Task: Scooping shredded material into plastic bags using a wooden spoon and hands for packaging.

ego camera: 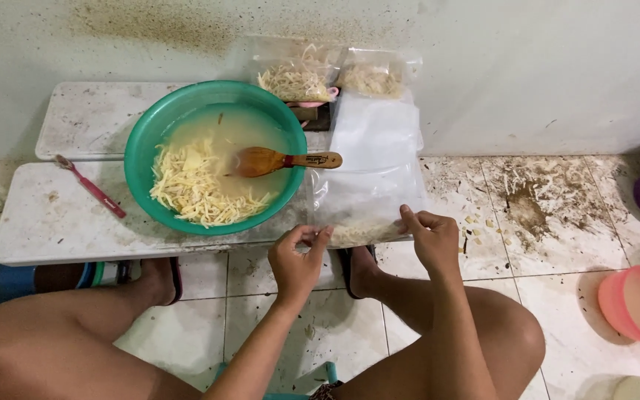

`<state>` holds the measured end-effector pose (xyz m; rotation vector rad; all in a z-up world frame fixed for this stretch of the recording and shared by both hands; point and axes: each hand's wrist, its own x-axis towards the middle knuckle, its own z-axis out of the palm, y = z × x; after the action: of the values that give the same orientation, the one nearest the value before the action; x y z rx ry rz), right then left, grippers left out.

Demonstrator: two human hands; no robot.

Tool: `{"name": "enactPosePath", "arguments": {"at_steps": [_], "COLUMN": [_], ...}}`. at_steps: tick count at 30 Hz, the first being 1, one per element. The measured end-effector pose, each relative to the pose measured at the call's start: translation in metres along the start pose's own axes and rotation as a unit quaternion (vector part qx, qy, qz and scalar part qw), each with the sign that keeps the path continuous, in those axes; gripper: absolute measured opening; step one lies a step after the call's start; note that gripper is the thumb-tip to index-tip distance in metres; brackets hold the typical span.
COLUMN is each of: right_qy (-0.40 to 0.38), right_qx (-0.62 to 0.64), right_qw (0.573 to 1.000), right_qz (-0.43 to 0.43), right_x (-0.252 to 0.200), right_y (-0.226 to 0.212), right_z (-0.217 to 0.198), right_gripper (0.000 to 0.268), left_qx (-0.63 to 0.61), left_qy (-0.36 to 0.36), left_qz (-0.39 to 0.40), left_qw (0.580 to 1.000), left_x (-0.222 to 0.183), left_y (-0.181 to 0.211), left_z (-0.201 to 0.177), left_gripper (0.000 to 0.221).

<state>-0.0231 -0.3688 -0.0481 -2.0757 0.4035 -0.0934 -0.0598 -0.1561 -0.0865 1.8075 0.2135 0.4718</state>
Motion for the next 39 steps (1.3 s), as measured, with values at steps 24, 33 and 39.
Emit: {"name": "enactPosePath", "arguments": {"at_steps": [24, 33, 39], "right_qy": [0.054, 0.04, -0.003], "right_qx": [-0.06, -0.06, -0.063], "right_qw": [0.995, 0.995, 0.996], "right_qz": [0.057, 0.066, 0.064], "right_x": [0.039, 0.035, 0.04], "right_y": [0.08, 0.068, 0.068], "right_z": [0.035, 0.036, 0.025], "right_gripper": [0.042, 0.038, 0.038], "left_qx": [0.185, 0.46, 0.534], "left_qy": [-0.048, -0.329, -0.209], "left_qz": [0.052, 0.323, 0.385], "left_qw": [0.98, 0.758, 0.723], "left_x": [0.008, 0.011, 0.009], "left_y": [0.004, 0.015, -0.022], "left_z": [-0.007, 0.039, 0.075], "left_gripper": [0.026, 0.095, 0.066]}}
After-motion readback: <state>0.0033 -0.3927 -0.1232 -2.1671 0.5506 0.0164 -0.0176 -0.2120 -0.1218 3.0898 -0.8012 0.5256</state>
